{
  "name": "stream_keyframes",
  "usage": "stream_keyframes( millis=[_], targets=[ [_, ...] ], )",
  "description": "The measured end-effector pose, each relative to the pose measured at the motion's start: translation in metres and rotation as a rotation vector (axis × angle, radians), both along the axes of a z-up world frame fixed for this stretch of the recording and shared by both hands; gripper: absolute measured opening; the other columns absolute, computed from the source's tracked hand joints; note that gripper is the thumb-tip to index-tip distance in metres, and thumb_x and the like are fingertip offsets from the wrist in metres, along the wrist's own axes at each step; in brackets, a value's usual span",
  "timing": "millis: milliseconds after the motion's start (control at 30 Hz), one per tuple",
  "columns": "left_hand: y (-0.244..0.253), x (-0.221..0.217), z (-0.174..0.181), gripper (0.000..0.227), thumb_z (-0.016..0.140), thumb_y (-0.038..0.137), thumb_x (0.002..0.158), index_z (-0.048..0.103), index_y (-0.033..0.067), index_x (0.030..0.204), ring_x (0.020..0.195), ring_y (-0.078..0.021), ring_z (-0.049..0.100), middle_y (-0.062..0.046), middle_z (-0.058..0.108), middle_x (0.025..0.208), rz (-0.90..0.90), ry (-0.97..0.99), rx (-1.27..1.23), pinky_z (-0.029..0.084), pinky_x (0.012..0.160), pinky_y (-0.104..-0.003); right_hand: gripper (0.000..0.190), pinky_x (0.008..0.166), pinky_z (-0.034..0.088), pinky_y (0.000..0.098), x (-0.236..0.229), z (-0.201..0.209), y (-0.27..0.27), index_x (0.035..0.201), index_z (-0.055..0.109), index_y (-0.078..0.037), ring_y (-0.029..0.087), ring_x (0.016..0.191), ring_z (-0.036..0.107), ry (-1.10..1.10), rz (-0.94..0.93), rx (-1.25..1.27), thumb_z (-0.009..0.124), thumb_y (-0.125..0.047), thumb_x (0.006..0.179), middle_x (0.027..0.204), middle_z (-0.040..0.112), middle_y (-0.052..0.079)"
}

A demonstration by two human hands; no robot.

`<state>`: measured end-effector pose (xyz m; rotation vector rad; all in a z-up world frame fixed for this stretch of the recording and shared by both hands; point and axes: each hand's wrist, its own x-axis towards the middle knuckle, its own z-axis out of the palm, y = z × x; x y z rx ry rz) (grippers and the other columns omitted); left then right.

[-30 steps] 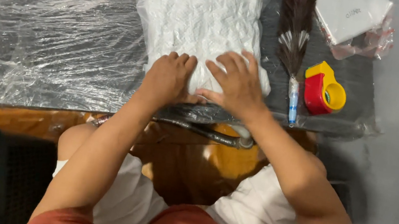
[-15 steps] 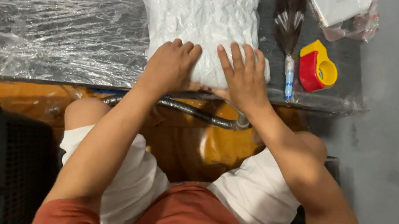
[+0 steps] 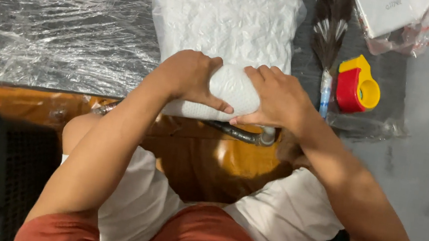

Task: The person sits on the floor and packs a white item into a plastic bag. They tie the bag, use a tape dispenser to seal it, and then place the sealed package into a black plastic bag.

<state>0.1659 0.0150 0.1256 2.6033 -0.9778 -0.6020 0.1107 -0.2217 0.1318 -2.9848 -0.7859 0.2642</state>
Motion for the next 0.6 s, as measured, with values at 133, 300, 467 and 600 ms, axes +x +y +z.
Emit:
stream_keyframes(
  millis=[133, 300, 467, 600],
  targets=[
    [-0.004, 0.029, 0.020, 0.105, 0.073, 0.091, 0.056, 0.071, 0.0044, 0.116, 0.102, -0.0458, 0.071, -0.026, 0.074, 0.103, 0.071, 0.172, -0.029, 0.056, 0.090, -0.049, 0.117, 0.091, 0.054, 0.0521, 0.039, 0.024, 0.004, 0.141, 0.051, -0.009, 0.039, 0.113, 0.065, 0.244, -0.071, 0.000, 0.077, -0.086, 0.058, 0.116, 0.066, 0.017],
    [-0.006, 0.071, 0.040, 0.099, 0.073, 0.083, 0.054, 0.074, 0.0095, 0.121, 0.120, -0.0392, 0.067, -0.021, 0.074, 0.117, 0.155, 0.483, -0.030, 0.051, 0.105, -0.044, 0.112, 0.103, 0.050, 0.0499, 0.086, 0.047, 0.010, 0.140, 0.053, -0.024, 0.039, 0.119, 0.066, 0.519, -0.226, -0.103, 0.081, -0.085, 0.051, 0.122, 0.071, 0.014],
    [0.000, 0.114, 0.029, 0.095, 0.071, 0.079, 0.060, 0.073, 0.0081, 0.124, 0.120, -0.0358, 0.067, -0.021, 0.073, 0.121, 0.171, 0.650, -0.069, 0.052, 0.105, -0.044, 0.103, 0.104, 0.050, 0.0479, 0.131, 0.044, 0.006, 0.141, 0.057, -0.023, 0.039, 0.126, 0.061, 0.697, -0.290, -0.030, 0.082, -0.075, 0.056, 0.131, 0.067, 0.020],
    [0.007, 0.141, 0.000, 0.089, 0.068, 0.076, 0.067, 0.074, 0.0072, 0.123, 0.117, -0.0330, 0.067, -0.020, 0.074, 0.120, 0.205, 0.758, -0.121, 0.053, 0.104, -0.042, 0.100, 0.109, 0.046, 0.0472, 0.156, 0.029, 0.001, 0.147, 0.057, -0.025, 0.038, 0.132, 0.057, 0.827, -0.317, 0.087, 0.084, -0.066, 0.060, 0.140, 0.064, 0.016]
  ],
)
